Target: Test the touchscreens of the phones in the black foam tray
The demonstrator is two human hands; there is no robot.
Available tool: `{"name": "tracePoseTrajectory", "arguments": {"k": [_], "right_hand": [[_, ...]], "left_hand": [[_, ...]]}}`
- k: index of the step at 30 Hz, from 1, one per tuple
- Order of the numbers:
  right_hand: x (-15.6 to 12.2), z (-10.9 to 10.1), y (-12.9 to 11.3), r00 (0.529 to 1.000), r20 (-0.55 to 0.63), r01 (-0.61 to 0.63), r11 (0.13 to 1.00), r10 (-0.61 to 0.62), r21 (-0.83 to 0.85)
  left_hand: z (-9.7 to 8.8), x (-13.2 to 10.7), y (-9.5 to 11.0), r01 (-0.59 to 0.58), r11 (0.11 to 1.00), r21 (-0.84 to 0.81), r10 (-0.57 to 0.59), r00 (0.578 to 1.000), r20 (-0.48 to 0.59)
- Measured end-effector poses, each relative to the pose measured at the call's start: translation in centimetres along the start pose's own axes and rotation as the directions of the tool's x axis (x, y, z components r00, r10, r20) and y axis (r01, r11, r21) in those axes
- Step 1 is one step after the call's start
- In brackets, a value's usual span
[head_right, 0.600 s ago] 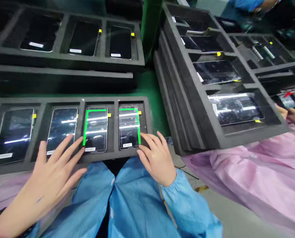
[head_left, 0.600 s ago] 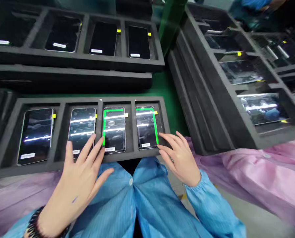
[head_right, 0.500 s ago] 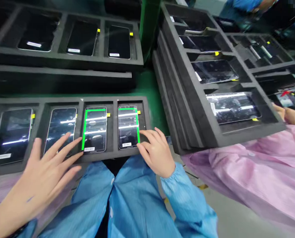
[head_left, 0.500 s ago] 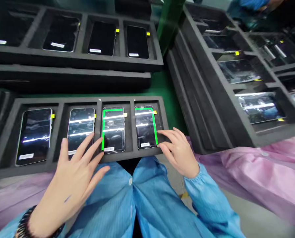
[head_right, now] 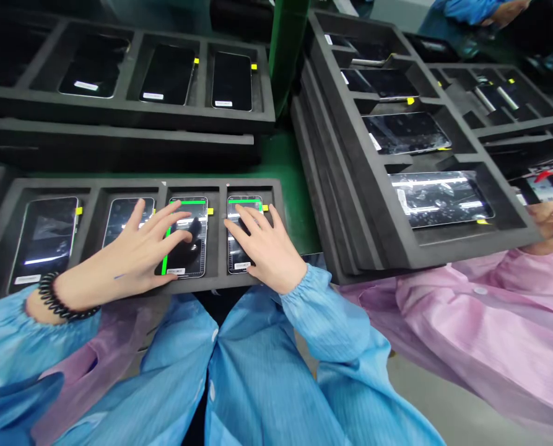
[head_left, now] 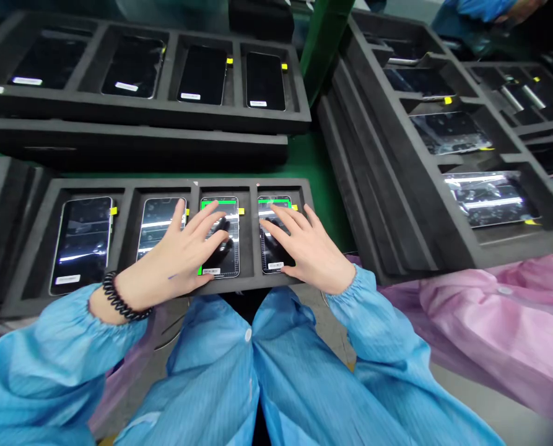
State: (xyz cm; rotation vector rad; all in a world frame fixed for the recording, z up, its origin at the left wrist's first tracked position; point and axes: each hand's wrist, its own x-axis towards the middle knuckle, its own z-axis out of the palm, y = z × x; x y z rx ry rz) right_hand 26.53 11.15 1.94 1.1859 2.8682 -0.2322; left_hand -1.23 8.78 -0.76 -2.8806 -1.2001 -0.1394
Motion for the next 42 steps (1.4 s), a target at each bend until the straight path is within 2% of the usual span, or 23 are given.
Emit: {"name": "tracePoseTrajectory", "arguments": {"k": [4, 10, 16, 19, 23, 28, 35, 38, 42], "right_hand": [[0.4, -0.3, -0.1, 1.000, 0.002, 0.027, 0.999, -0.027, -0.024], [0.1, 0.5, 0.2, 0.993, -0.113, 0.028, 1.000, -0.028, -0.007], [-3.4, 1.7, 1.6, 0.952, -0.307, 0.045, 0.993, -0.010, 0.108], [-5.0, 2.4, 1.6, 0.937, -0.350, 0.044, 0.988, 0.011, 0.149], [-5.1, 3.6, 0.6, 0.946, -0.323, 0.077, 0.983, -0.020, 0.165], [-3.7, 4.3, -0.4, 0.956, -0.277, 0.139, 0.979, -0.094, 0.149], [-3.3, 4.1, -0.3, 0.967, -0.226, 0.142, 0.986, -0.119, 0.086], [-4.2, 3.9, 0.4, 0.963, -0.257, 0.099, 0.993, -0.079, 0.067], [-6.2, 3.6, 1.5, 0.960, -0.278, -0.017, 0.998, 0.033, 0.060]], "left_hand": [[-0.1, 0.4, -0.3, -0.006, 1.000, -0.013, 0.006, 1.000, -0.005], [-0.8, 0.1, 0.3, 0.116, 0.992, -0.040, -0.118, 0.991, -0.055], [-1.1, -4.0, 1.8, 0.222, 0.966, -0.132, -0.246, 0.947, -0.208], [-0.4, -5.8, 3.0, 0.282, 0.930, -0.235, -0.327, 0.927, -0.183], [0.7, -7.0, 3.9, 0.332, 0.901, -0.279, -0.388, 0.905, -0.176], [1.2, -7.2, 3.9, 0.292, 0.920, -0.261, -0.344, 0.922, -0.180], [1.8, -5.6, 4.1, 0.172, 0.964, -0.204, -0.204, 0.968, -0.148], [1.8, -5.1, 4.1, 0.167, 0.963, -0.213, -0.202, 0.967, -0.154], [1.6, -5.2, 3.8, 0.159, 0.958, -0.237, -0.203, 0.964, -0.174]]}}
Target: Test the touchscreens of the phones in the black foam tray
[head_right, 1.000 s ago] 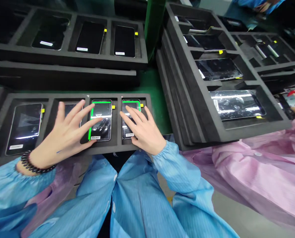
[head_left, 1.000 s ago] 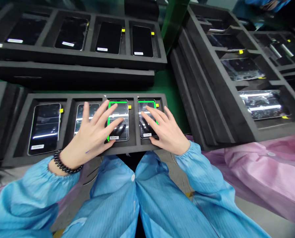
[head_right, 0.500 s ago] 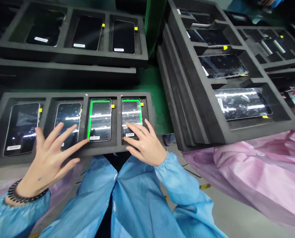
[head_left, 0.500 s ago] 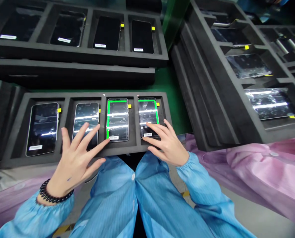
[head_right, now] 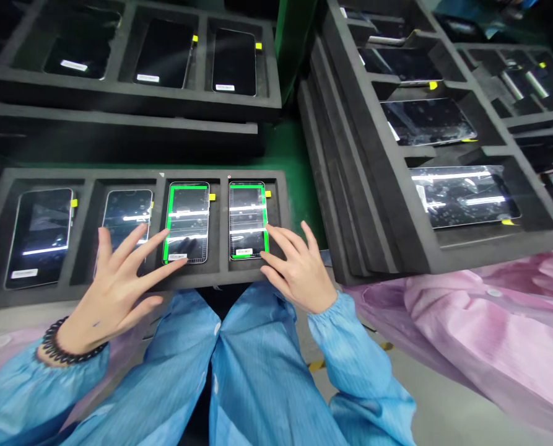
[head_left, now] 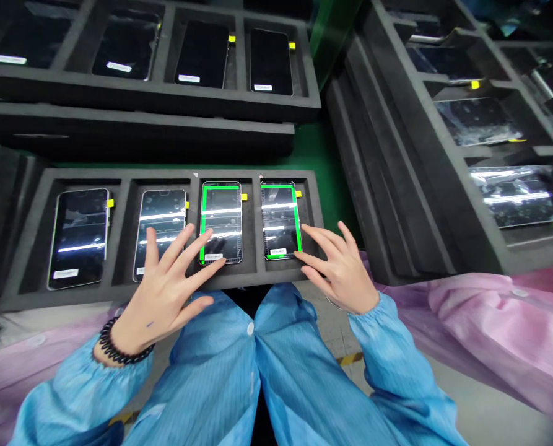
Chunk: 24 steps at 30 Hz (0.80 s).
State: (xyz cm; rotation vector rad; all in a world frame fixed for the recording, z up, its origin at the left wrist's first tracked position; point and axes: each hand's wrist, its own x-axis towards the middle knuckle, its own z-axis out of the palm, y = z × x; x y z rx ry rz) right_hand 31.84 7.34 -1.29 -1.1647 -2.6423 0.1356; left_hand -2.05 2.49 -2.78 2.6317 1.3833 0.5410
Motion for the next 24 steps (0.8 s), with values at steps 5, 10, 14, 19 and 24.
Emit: {"name": "tracePoseTrajectory", "arguments": {"k": [5, 10, 14, 19, 24], "right_hand": [[-1.4, -0.3, 0.8, 0.995, -0.056, -0.084, 0.996, 0.082, -0.030], [-1.2, -0.3, 0.6, 0.990, -0.085, -0.114, 0.994, 0.112, -0.008], [-0.6, 0.0, 0.0, 0.996, -0.066, -0.053, 0.998, 0.055, 0.033], [-0.6, 0.1, 0.0, 0.999, -0.026, -0.045, 0.999, 0.045, 0.018], [-0.8, -0.4, 0.3, 0.994, -0.081, -0.068, 0.998, 0.067, -0.002]], "left_hand": [[0.4, 0.3, 0.0, -0.020, 0.999, -0.040, 0.020, 1.000, -0.001], [0.9, 1.1, 0.5, -0.033, 0.998, -0.059, 0.034, 0.999, 0.009], [1.0, 1.2, 0.4, -0.042, 0.998, -0.045, 0.043, 0.999, 0.015], [0.8, 0.9, -0.1, -0.076, 0.997, -0.030, 0.076, 0.997, 0.014], [0.8, 0.6, -0.4, -0.082, 0.996, -0.039, 0.082, 0.997, -0.009]]}}
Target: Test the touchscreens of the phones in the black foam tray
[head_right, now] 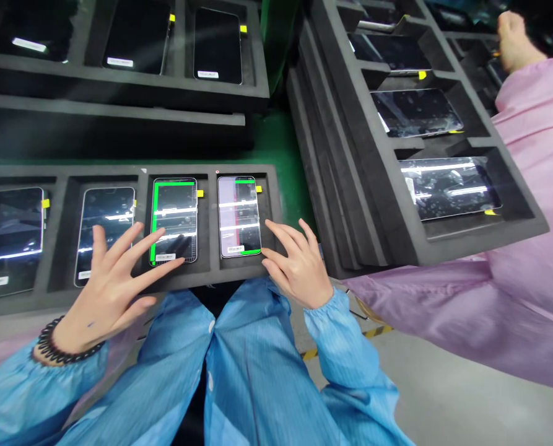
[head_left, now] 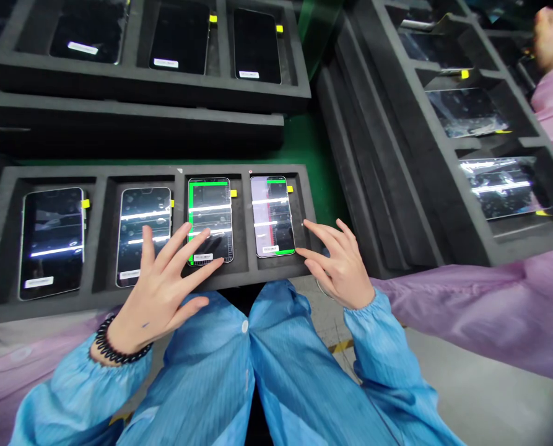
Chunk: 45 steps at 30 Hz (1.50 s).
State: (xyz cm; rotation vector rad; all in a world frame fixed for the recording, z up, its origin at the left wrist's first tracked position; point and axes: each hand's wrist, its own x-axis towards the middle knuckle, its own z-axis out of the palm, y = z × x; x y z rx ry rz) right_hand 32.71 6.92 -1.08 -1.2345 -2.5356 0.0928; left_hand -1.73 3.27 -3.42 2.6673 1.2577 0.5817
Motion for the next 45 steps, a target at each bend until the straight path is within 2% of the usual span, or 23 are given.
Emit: {"name": "tracePoseTrajectory", "arguments": {"k": [4, 11, 13, 20, 22, 27, 32, 35, 39, 42, 45], "right_hand": [[0.0, 0.2, 0.0, 1.000, -0.019, -0.010, 1.000, 0.010, 0.000], [-0.1, 0.7, -0.2, 1.000, -0.005, -0.013, 0.998, 0.013, 0.054], [0.0, 0.7, -0.4, 1.000, -0.007, -0.010, 0.998, 0.010, 0.067], [0.8, 0.8, -0.9, 0.998, -0.051, 0.032, 0.995, -0.027, 0.089], [0.9, 0.7, -0.9, 0.998, -0.060, 0.039, 0.995, -0.033, 0.094], [0.8, 0.6, -0.6, 0.998, -0.062, 0.021, 0.994, -0.014, 0.109], [0.9, 0.6, -0.3, 0.998, -0.066, 0.019, 0.993, -0.011, 0.118], [1.1, 0.7, -0.3, 0.997, -0.072, 0.032, 0.992, -0.024, 0.119], [1.3, 0.6, -0.4, 0.996, -0.080, 0.046, 0.991, -0.036, 0.127], [1.1, 0.5, -0.3, 0.996, -0.084, 0.048, 0.990, -0.037, 0.131], [0.8, 0.5, -0.1, 0.995, -0.089, 0.044, 0.990, -0.032, 0.136]], "left_hand": [[0.2, -0.2, -0.1, 0.000, 1.000, 0.003, 0.000, 1.000, 0.012], [-0.1, -0.4, 0.1, 0.058, 0.998, -0.038, -0.059, 0.997, -0.041], [-0.1, -0.2, 0.2, 0.043, 0.999, -0.022, -0.044, 0.998, -0.033], [0.7, 1.0, 0.7, 0.019, 0.996, 0.085, -0.029, 0.992, 0.126], [0.6, 0.9, 0.7, 0.014, 0.994, 0.104, -0.029, 0.990, 0.137], [-0.9, -0.3, 1.4, 0.153, 0.983, 0.101, -0.162, 0.982, 0.098], [-2.7, -0.8, 2.8, 0.338, 0.934, 0.113, -0.349, 0.933, 0.091], [-2.9, -0.3, 3.9, 0.368, 0.910, 0.193, -0.390, 0.917, 0.087], [-2.2, 0.5, 5.3, 0.367, 0.877, 0.311, -0.405, 0.912, 0.064], [-2.0, 0.8, 5.8, 0.384, 0.866, 0.320, -0.418, 0.907, 0.044], [-2.1, 0.4, 5.4, 0.429, 0.861, 0.272, -0.440, 0.898, -0.022]]}}
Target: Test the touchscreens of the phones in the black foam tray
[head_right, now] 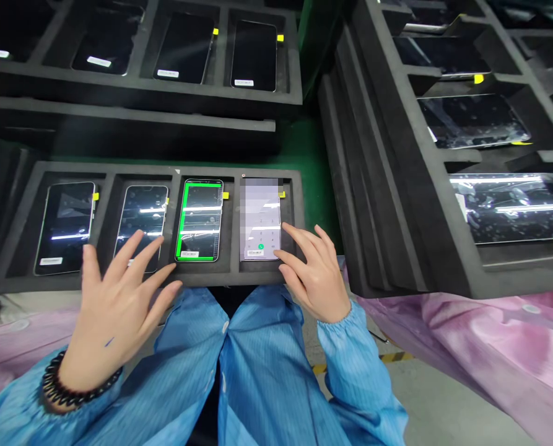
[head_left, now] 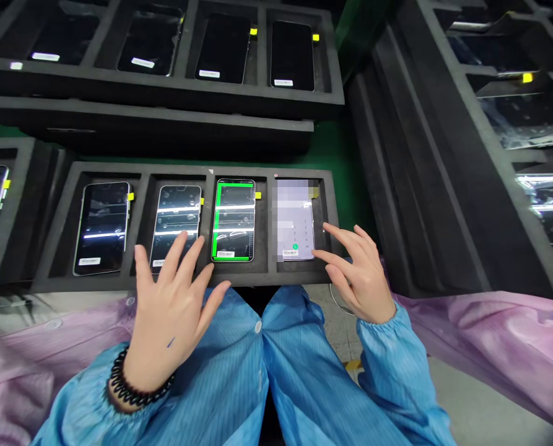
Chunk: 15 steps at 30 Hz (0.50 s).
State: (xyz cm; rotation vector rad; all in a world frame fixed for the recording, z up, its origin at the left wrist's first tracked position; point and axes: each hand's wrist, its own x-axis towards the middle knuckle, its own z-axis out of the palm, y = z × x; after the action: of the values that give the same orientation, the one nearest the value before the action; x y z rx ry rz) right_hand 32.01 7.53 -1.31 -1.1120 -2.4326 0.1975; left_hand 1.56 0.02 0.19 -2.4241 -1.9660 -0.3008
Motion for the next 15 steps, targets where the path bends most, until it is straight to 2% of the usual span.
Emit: {"name": "tracePoseTrajectory", "arguments": {"k": [4, 7, 12, 15], "right_hand": [[-0.4, 0.1, 0.3, 1.000, 0.003, -0.018, 1.000, 0.018, 0.006], [-0.5, 0.3, 0.3, 1.000, 0.007, -0.016, 1.000, 0.016, 0.012], [-0.4, 0.5, 0.3, 1.000, 0.009, -0.015, 1.000, 0.015, 0.010], [-0.3, 0.4, 0.2, 1.000, 0.014, -0.015, 1.000, 0.015, 0.009]], "left_hand": [[0.6, -0.3, -1.8, 0.008, 0.997, -0.080, -0.016, 0.996, -0.092], [1.4, -0.6, -2.6, -0.028, 0.995, -0.100, 0.017, 0.994, -0.111], [1.7, -0.9, -2.0, -0.031, 0.994, -0.103, 0.028, 0.999, -0.038], [1.5, -1.2, -1.5, 0.010, 0.988, -0.155, -0.021, 0.997, -0.069]]}}
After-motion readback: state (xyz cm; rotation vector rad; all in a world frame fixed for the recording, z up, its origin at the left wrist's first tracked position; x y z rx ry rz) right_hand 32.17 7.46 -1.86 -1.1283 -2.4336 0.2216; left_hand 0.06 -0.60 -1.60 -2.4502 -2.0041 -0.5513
